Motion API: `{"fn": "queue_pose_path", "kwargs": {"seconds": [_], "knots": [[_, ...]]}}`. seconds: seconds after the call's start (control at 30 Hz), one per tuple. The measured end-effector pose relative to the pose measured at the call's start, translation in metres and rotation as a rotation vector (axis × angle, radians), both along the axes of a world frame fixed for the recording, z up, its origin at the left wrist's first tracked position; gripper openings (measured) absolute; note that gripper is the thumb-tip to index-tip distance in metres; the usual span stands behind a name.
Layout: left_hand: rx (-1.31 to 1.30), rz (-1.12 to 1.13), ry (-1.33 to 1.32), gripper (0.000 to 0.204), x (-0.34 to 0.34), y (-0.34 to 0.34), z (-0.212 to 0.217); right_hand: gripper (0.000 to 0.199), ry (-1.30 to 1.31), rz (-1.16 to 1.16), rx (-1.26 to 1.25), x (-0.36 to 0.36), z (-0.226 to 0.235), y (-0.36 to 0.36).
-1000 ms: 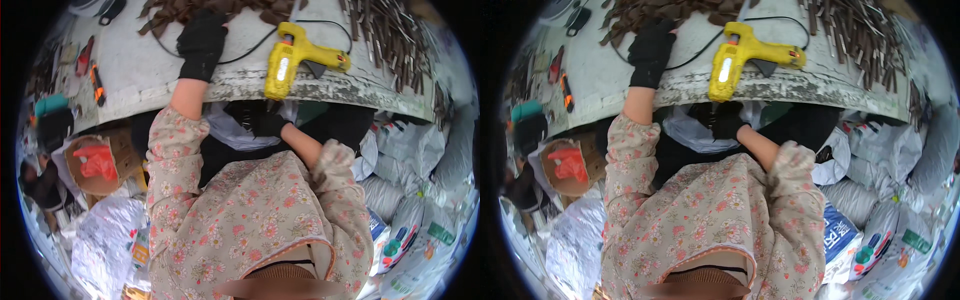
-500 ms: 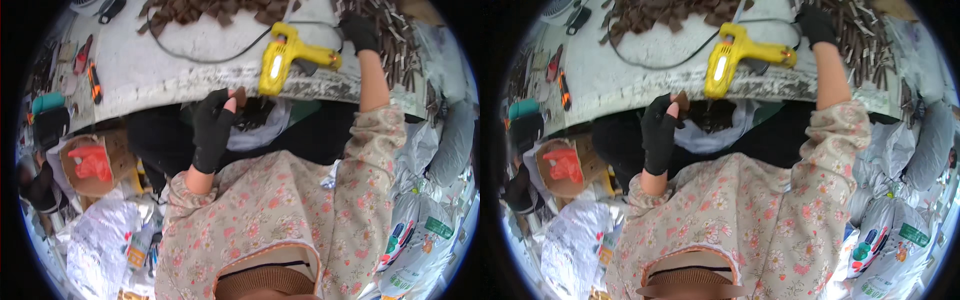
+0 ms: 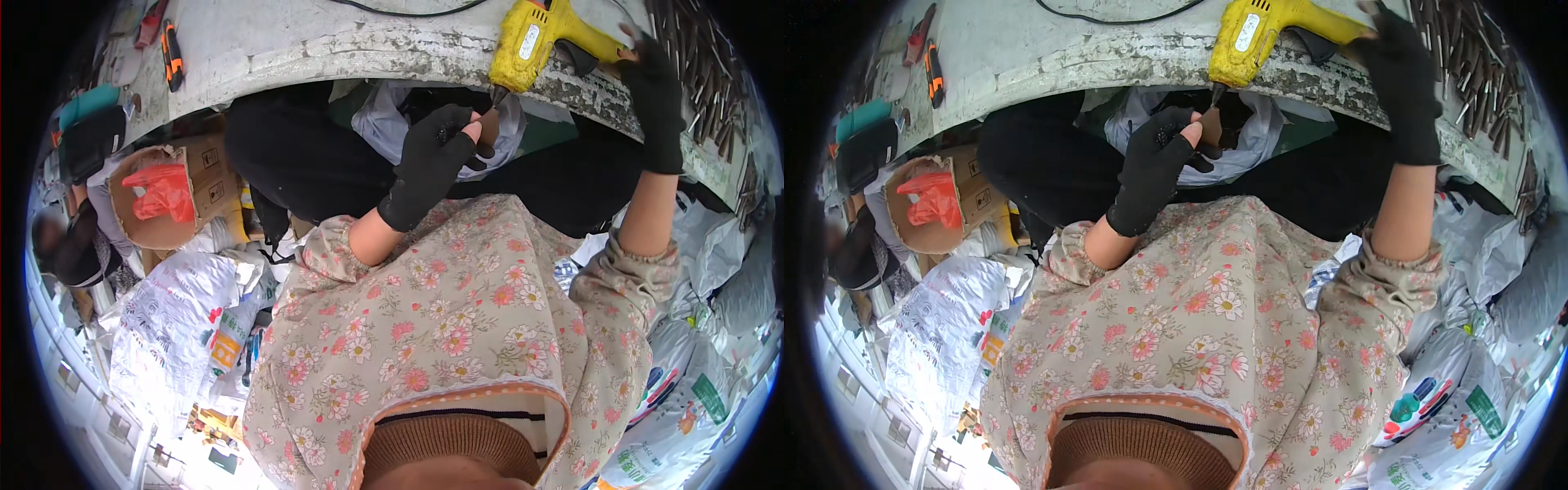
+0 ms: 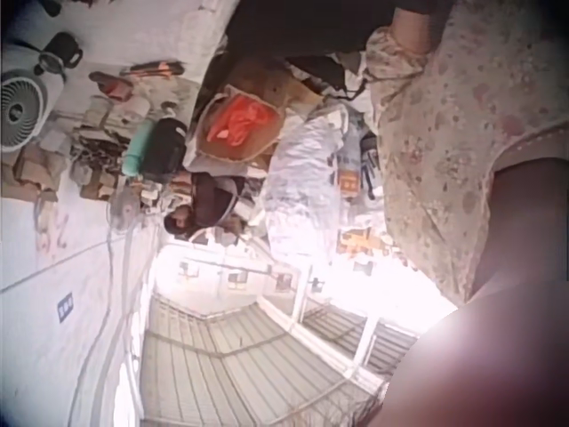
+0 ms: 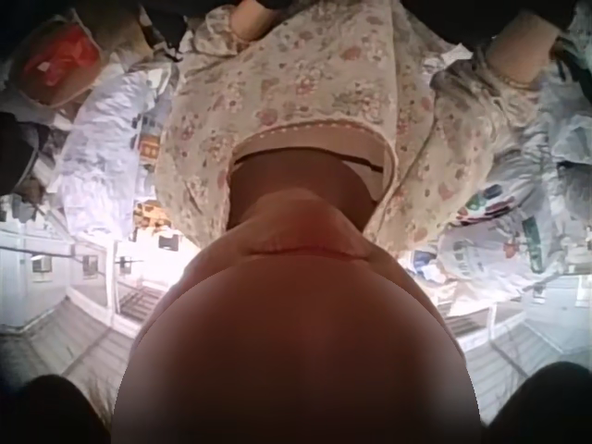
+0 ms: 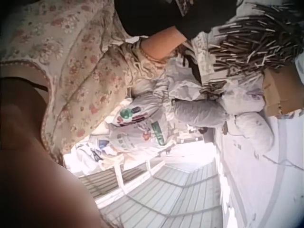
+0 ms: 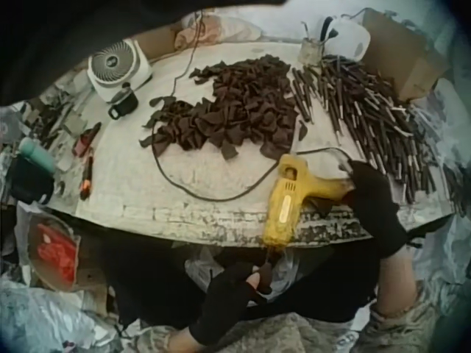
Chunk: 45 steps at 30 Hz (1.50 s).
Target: Assembling small plastic components by applying glue from a hot glue gun.
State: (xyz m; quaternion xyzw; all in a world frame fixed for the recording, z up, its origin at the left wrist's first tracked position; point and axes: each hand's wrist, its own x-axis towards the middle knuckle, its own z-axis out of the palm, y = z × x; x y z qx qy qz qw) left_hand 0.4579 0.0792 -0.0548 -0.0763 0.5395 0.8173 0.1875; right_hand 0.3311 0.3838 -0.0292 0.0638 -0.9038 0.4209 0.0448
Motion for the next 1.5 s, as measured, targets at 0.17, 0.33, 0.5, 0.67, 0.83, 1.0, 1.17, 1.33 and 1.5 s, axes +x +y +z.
{"fn": "queue_pose_path", "kwargs": {"seconds": [0.17,0.33,0.5,0.67,0.83,1.0,1.17,1.33,1.5], "knots": [[-0.076,0.002,0.033,0.021,0.000,0.000,-0.002,0.060,0.087,-0.035,0.575,0.027,0.004,-0.049],[0.017,0.031,-0.060,0.021,-0.003,0.004,0.004,0.064,0.022,0.006,0.544,0.021,0.015,-0.049],[0.030,0.048,-0.074,0.021,-0.005,0.006,0.006,0.063,0.119,0.040,0.565,0.013,0.006,-0.038],[-0.060,0.039,-0.018,0.021,-0.004,0.004,0.008,0.059,0.032,-0.020,0.519,0.014,-0.002,-0.035],[-0.094,0.051,-0.020,0.020,-0.004,-0.003,0.020,0.049,0.291,0.135,0.211,0.050,0.008,-0.070],[0.341,0.175,-0.221,0.022,-0.012,-0.006,0.021,0.039,-0.049,0.326,-0.085,0.125,0.042,-0.095],[0.638,0.010,-0.398,0.028,-0.020,-0.013,0.019,0.038,-0.319,0.360,-0.243,0.141,0.062,-0.098],[0.244,0.080,-0.417,0.027,-0.012,-0.011,0.033,0.039,-0.363,0.392,-0.171,0.135,0.076,-0.099],[-0.178,0.017,0.041,0.023,-0.013,-0.018,0.047,0.037,-0.409,0.427,-0.133,0.132,0.088,-0.101]]}}
